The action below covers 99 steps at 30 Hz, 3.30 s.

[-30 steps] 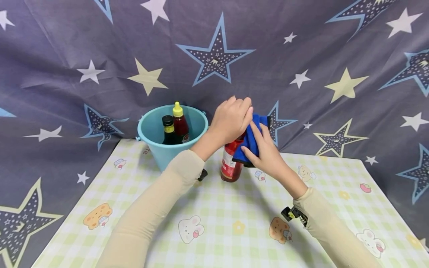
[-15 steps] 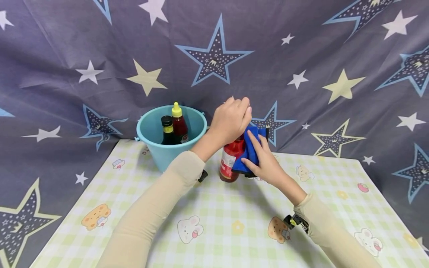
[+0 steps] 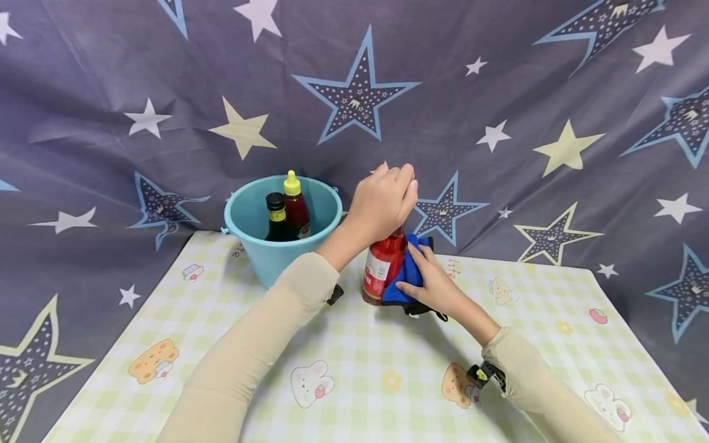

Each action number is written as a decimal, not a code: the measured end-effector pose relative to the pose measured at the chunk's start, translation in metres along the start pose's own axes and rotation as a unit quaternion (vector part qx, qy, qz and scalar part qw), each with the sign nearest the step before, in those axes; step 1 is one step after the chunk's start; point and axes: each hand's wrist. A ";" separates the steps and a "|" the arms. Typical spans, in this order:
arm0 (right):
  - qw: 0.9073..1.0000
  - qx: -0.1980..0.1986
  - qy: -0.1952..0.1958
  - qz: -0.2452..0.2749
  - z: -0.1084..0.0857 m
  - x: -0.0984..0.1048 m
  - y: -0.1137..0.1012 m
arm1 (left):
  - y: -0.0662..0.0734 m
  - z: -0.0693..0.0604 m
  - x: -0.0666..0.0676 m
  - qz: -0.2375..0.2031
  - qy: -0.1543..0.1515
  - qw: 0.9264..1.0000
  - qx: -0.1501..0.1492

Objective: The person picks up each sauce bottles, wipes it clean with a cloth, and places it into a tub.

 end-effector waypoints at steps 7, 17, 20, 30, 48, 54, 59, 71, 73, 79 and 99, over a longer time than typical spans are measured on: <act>1.000 0.007 -0.025 -0.013 0.006 -0.003 -0.002 | -0.002 0.000 0.003 -0.007 0.008 1.000 -0.001; 0.995 -0.024 -0.091 -0.033 0.008 -0.014 0.005 | 0.001 0.000 0.002 -0.015 -0.003 1.000 0.010; 0.992 -0.039 -0.111 -0.041 0.007 -0.019 0.007 | 0.003 -0.003 0.000 -0.017 -0.005 1.000 0.015; 0.991 -0.032 -0.116 -0.051 0.011 -0.010 0.007 | 0.001 -0.001 -0.001 -0.013 0.009 1.000 0.012; 0.985 0.040 0.090 0.140 0.001 0.099 -0.040 | 0.002 0.000 -0.001 -0.005 0.002 1.000 0.017; 0.974 0.080 0.147 0.151 0.007 0.071 -0.053 | 0.004 0.000 -0.003 0.015 0.013 1.000 0.012; 0.971 0.088 0.177 0.132 0.006 0.050 -0.053 | 0.005 -0.001 -0.005 0.023 0.015 1.000 0.010; 0.973 0.103 0.199 0.046 0.007 0.037 -0.053 | 0.004 0.000 -0.002 0.010 0.013 1.000 0.026; 0.973 0.106 0.200 0.037 0.007 0.035 -0.052 | 0.005 0.000 -0.002 0.006 0.008 1.000 0.028; 0.974 0.107 0.201 0.012 0.006 0.032 -0.047 | 0.005 -0.002 -0.003 0.009 0.011 1.000 0.023; 0.964 0.128 0.230 -0.036 0.006 0.024 -0.044 | 0.003 -0.001 -0.003 0.005 0.020 1.000 0.020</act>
Point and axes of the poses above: each hand's wrist, its own z-axis towards the middle knuckle, its own x-axis out of the back of the hand, y = z × x, and after that the axes turned 13 degrees about -x, right-handed
